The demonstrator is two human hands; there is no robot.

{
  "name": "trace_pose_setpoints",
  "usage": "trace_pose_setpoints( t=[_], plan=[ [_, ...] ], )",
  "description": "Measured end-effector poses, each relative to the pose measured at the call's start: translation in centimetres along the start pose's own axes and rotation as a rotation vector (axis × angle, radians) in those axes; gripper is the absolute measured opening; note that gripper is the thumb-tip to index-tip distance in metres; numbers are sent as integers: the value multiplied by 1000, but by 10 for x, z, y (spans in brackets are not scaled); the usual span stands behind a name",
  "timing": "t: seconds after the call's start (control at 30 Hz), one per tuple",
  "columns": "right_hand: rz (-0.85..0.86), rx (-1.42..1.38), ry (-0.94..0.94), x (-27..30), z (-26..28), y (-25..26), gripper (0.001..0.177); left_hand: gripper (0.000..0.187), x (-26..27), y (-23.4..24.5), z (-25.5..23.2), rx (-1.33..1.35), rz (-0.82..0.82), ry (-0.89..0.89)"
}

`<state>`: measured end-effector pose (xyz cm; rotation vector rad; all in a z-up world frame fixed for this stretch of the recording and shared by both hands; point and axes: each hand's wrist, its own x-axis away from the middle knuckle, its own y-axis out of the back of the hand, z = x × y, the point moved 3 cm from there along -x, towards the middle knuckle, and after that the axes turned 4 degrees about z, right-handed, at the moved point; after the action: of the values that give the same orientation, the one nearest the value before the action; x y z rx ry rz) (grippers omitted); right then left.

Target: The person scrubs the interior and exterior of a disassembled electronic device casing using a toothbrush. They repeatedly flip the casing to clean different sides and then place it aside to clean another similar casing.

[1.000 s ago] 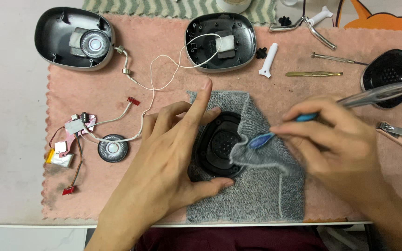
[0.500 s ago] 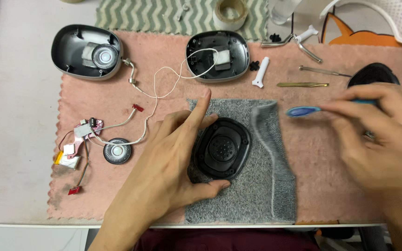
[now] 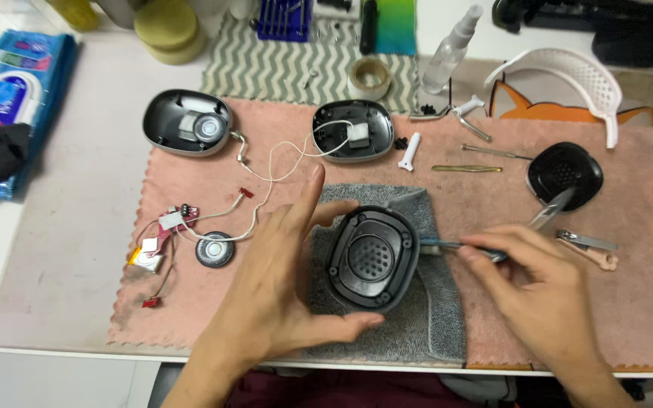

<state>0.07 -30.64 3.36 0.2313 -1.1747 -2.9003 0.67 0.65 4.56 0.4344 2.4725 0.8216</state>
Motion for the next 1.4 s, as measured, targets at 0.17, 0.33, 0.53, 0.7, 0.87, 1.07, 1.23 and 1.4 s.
trace_pose_setpoints(
  t=[0.17, 0.33, 0.53, 0.7, 0.87, 1.07, 1.23, 1.4],
  plan=[
    [24, 75, 84, -2, 5, 0, 18, 134, -4, -2, -20, 302, -50, 113],
    [51, 150, 78, 6, 11, 10, 27, 96, -5, -16, -26, 549, -63, 324],
    [44, 92, 585, 32, 37, 20, 128, 55, -6, -60, -36, 1187, 144, 512],
    [-19, 204, 732, 48, 46, 29, 83, 46, -13, -95, -56, 1390, 236, 529],
    [-70, 247, 621, 50, 24, 48, 89, 65, -23, -96, -70, 1315, 266, 649],
    [-160, 209, -109, 4, -36, 111, 99, 55, -26, -72, -65, 983, 179, 772],
    [-251, 295, -400, -39, -131, 147, 106, 48, -14, -69, -30, 934, 129, 701],
    [-310, 495, -348, -69, -190, 153, 96, 49, -5, -65, -14, 931, 152, 666]
  ],
)
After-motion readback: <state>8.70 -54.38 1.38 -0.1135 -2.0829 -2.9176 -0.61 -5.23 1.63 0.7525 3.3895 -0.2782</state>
